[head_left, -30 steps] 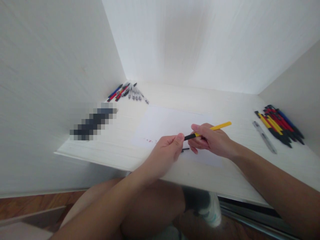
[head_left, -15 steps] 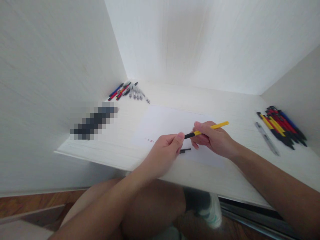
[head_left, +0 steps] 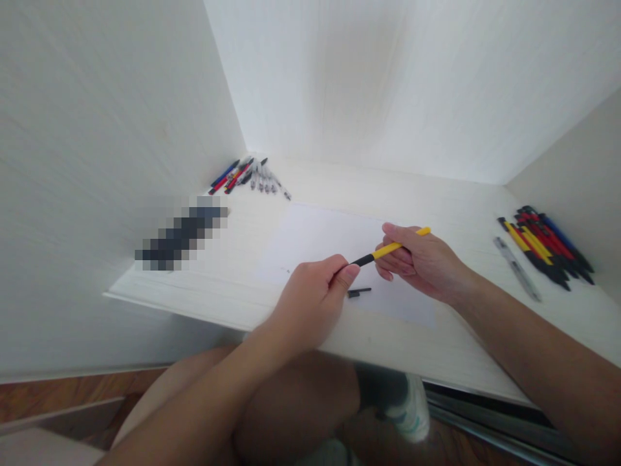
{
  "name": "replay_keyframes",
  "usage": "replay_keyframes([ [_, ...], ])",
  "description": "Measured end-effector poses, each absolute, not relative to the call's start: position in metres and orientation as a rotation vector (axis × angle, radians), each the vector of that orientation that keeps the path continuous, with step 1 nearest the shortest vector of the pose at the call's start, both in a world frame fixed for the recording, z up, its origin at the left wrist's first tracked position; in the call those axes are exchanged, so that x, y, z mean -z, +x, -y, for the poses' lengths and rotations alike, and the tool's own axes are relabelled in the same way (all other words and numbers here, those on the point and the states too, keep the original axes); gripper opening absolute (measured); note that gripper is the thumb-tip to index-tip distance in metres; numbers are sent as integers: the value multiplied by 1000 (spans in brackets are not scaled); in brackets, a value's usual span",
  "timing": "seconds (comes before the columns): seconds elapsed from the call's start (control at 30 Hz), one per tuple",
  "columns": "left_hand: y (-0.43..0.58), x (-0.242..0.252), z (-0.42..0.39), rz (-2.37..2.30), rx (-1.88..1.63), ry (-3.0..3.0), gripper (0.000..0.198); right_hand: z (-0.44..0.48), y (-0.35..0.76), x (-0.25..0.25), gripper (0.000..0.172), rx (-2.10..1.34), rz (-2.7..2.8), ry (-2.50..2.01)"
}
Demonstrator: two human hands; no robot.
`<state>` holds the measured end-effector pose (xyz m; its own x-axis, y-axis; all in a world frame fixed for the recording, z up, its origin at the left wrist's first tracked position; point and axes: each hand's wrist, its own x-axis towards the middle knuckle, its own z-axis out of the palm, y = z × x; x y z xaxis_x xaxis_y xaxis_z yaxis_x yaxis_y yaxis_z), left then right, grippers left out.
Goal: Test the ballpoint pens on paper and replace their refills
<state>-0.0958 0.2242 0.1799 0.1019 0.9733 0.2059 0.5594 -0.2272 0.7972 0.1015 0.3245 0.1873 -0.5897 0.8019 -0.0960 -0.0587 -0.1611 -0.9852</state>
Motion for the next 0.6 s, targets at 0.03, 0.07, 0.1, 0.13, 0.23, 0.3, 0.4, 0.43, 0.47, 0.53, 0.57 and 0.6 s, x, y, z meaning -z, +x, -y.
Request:
replay_keyframes([
  [0.03,-96,-179,-224,-1478,-1007,1821,43,-325,101,-187,63,-1810,1497,-868],
  [0.07,-96,-179,-225,-1466,-1012,1791,44,-325,101,-187,63,-1808,1497,-870],
  [0.1,-97,-178,-225,-1456,-1015,1757,46,-324,101,-188,62,-1809,1497,-867],
  [0.13,-97,-178,-226,-1446,-1021,1717,47,-324,101,-188,62,-1811,1498,-860],
  [0.23,-98,-179,-229,-1366,-1003,1550,51,-325,101,-187,62,-1807,1513,-835],
  [0.3,-98,-180,-230,-1278,-953,1421,54,-326,102,-186,61,-1797,1528,-827],
  [0.4,-97,-183,-230,-1162,-905,1217,57,-327,102,-185,61,-1781,1560,-827],
  [0.43,-98,-184,-230,-1123,-911,1145,57,-327,102,-185,62,-1776,1574,-826],
  [0.47,-98,-184,-229,-1074,-922,1071,56,-327,103,-185,62,-1772,1593,-823],
  [0.53,-99,-184,-228,-935,-919,906,53,-326,104,-186,62,-1750,1633,-812],
  [0.57,-100,-183,-228,-857,-897,817,52,-325,104,-186,62,-1732,1650,-811],
  [0.6,-100,-183,-229,-790,-868,734,51,-324,104,-186,62,-1713,1666,-812],
])
